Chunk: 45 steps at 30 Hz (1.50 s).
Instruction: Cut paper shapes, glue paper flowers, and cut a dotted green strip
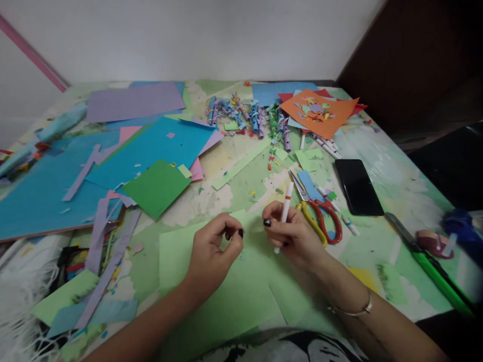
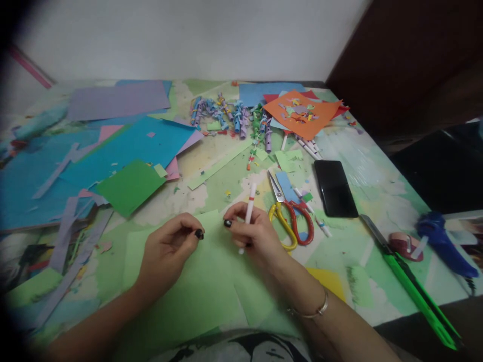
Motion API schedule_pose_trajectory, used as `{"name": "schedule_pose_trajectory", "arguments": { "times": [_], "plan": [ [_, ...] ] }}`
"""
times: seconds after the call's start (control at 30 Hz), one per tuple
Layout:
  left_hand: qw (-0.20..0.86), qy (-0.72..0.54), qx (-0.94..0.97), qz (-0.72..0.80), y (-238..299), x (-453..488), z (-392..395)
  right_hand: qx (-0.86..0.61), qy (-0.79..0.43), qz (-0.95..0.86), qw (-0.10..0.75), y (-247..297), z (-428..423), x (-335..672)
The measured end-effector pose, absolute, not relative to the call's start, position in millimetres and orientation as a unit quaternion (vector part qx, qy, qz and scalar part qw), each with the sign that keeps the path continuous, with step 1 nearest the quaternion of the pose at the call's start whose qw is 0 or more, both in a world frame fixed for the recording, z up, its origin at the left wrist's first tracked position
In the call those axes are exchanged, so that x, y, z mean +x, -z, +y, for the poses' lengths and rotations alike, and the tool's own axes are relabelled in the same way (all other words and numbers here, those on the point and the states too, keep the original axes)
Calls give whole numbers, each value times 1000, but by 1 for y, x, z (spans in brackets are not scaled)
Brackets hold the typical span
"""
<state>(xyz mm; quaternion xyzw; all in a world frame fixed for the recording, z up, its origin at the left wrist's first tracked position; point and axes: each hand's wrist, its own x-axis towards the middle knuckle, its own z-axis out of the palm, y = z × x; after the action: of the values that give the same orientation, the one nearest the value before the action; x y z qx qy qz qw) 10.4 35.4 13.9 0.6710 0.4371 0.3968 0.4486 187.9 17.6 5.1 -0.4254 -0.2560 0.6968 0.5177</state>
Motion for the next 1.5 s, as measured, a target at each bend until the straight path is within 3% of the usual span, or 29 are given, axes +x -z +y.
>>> {"name": "schedule_pose_trajectory", "arguments": {
  "times": [0.1, 0.2, 0.3, 0.47, 0.63, 0.9, 1.13, 1.4, 1.5],
  "plan": [
    [414, -373, 706, 438, -15, 3, 46, -597, -524, -379, 474, -6, 25, 208],
    [358, -348, 745, 444, -12, -3, 56, -688, -355, -539, 332, -3, 27, 215],
    [309, -329, 774, 444, -6, -7, 63, -663, -304, -651, 213, 1, 24, 208],
    [309, -193, 846, 390, 0, -9, 63, -662, -264, -690, 124, 4, 22, 194],
    [344, -48, 895, 280, -2, -7, 53, -672, -260, -676, 154, 7, 25, 197],
    [352, -30, 898, 263, -2, -1, 50, -672, -351, -611, 228, 10, 31, 205],
    [310, -6, 918, 246, -2, -1, 50, -646, -429, -615, 144, -4, 26, 215],
    [273, -73, 888, 362, 5, -17, 73, -712, -249, -628, 193, 3, 31, 207],
    [200, -112, 880, 416, 9, -20, 79, -719, -234, -628, 185, 3, 31, 204]
  ]
}}
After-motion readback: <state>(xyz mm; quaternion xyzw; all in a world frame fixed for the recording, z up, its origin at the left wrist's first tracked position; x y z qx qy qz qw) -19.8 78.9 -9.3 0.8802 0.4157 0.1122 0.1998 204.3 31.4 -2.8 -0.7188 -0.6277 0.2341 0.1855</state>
